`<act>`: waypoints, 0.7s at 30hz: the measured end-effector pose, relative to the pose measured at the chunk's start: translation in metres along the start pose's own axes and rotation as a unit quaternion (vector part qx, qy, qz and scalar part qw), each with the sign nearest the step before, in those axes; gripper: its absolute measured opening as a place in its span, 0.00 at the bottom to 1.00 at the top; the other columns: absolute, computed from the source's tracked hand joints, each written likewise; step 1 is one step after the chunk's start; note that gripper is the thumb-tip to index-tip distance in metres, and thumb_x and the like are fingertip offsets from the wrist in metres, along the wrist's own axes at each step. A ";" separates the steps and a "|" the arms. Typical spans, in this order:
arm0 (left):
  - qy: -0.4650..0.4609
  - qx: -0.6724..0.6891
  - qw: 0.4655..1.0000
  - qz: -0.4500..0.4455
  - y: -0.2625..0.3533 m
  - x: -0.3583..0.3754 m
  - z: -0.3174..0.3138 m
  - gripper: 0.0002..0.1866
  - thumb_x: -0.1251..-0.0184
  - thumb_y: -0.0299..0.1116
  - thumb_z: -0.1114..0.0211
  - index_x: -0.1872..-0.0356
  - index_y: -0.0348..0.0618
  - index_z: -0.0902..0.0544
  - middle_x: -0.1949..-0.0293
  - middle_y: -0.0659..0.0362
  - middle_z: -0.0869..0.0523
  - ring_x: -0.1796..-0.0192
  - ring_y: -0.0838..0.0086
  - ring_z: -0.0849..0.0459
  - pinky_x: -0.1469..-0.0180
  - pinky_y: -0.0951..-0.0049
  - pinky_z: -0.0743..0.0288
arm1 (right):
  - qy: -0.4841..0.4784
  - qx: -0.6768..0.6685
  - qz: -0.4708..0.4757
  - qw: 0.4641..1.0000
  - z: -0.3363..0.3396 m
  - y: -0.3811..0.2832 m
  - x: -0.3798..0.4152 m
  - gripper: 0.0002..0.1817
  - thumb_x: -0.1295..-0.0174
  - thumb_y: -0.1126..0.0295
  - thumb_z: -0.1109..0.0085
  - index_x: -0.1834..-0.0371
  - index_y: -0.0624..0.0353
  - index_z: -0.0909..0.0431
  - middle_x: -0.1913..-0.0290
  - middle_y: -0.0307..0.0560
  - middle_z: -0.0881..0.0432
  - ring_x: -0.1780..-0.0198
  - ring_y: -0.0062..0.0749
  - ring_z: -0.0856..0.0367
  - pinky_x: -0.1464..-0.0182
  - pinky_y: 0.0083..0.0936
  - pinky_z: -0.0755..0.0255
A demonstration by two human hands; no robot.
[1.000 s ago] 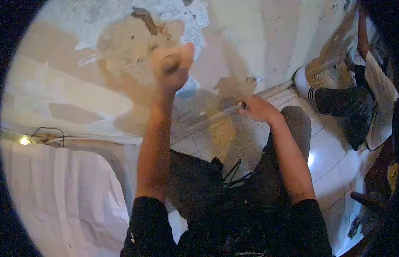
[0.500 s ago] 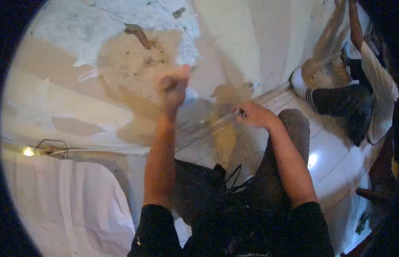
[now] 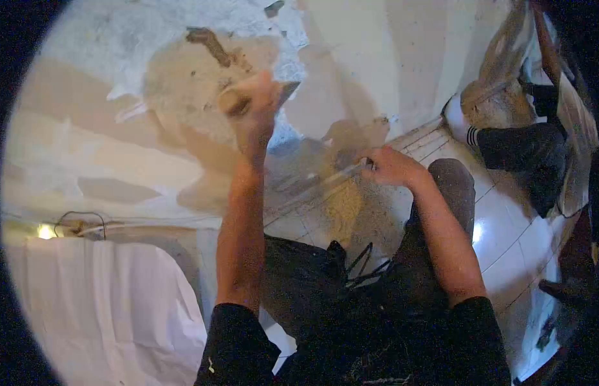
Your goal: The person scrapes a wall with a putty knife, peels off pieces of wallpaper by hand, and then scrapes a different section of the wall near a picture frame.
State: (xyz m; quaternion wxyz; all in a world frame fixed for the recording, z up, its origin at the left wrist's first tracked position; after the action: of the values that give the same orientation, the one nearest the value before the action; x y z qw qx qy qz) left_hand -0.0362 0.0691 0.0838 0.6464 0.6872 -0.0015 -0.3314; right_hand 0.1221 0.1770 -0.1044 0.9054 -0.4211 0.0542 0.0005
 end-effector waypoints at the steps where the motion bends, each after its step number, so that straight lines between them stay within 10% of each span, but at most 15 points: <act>1: 0.010 0.001 1.000 -0.002 0.000 -0.001 0.005 0.08 0.35 0.35 0.37 0.70 0.44 0.23 0.77 0.63 0.25 0.70 0.77 0.28 0.68 0.69 0.29 | 0.003 0.022 0.007 1.000 0.000 -0.001 0.001 0.18 0.45 0.64 0.42 0.52 0.59 0.23 0.61 0.58 0.18 0.58 0.48 0.19 0.53 0.39 0.27; 7: -0.108 -0.183 0.916 -0.340 0.033 0.020 -0.050 0.17 0.38 0.37 0.36 0.85 0.44 0.26 0.83 0.65 0.28 0.79 0.79 0.31 0.76 0.75 0.36 | 0.005 -0.009 0.025 1.000 0.005 -0.014 -0.003 0.18 0.45 0.63 0.41 0.52 0.58 0.23 0.61 0.58 0.18 0.58 0.47 0.18 0.54 0.39 0.27; 15: -0.105 -0.285 0.905 -0.298 0.043 0.026 -0.037 0.19 0.38 0.44 0.35 0.83 0.44 0.25 0.82 0.64 0.25 0.79 0.80 0.31 0.74 0.76 0.37 | 0.017 0.004 0.020 1.000 0.011 0.000 0.004 0.20 0.45 0.60 0.40 0.51 0.57 0.24 0.60 0.56 0.19 0.57 0.47 0.19 0.53 0.40 0.27; 17: -0.042 0.010 0.989 -0.145 0.013 0.012 -0.008 0.18 0.35 0.46 0.37 0.79 0.46 0.24 0.80 0.68 0.26 0.77 0.83 0.34 0.74 0.79 0.40 | -0.017 0.015 -0.023 0.999 0.012 -0.002 0.003 0.21 0.45 0.59 0.40 0.51 0.58 0.24 0.59 0.55 0.19 0.56 0.48 0.19 0.51 0.41 0.27; 21: -0.059 -0.060 0.990 -0.116 0.017 0.012 -0.008 0.17 0.35 0.47 0.39 0.76 0.45 0.23 0.77 0.68 0.26 0.75 0.83 0.33 0.71 0.80 0.39 | -0.018 -0.014 0.006 1.000 0.007 -0.015 0.002 0.21 0.46 0.59 0.39 0.51 0.58 0.24 0.60 0.55 0.19 0.57 0.48 0.20 0.51 0.42 0.27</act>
State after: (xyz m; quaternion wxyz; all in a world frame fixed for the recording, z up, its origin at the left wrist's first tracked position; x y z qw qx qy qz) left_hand -0.0159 0.0684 0.0936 0.6420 0.6224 0.0604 -0.4435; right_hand 0.1257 0.1725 -0.0887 0.9002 -0.4333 0.0405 0.0138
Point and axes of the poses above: each hand's wrist, its own x-axis away from the middle knuckle, its own z-axis out of the back of the hand, y = z × x, the point moved 9 cm from there along -x, towards the middle knuckle
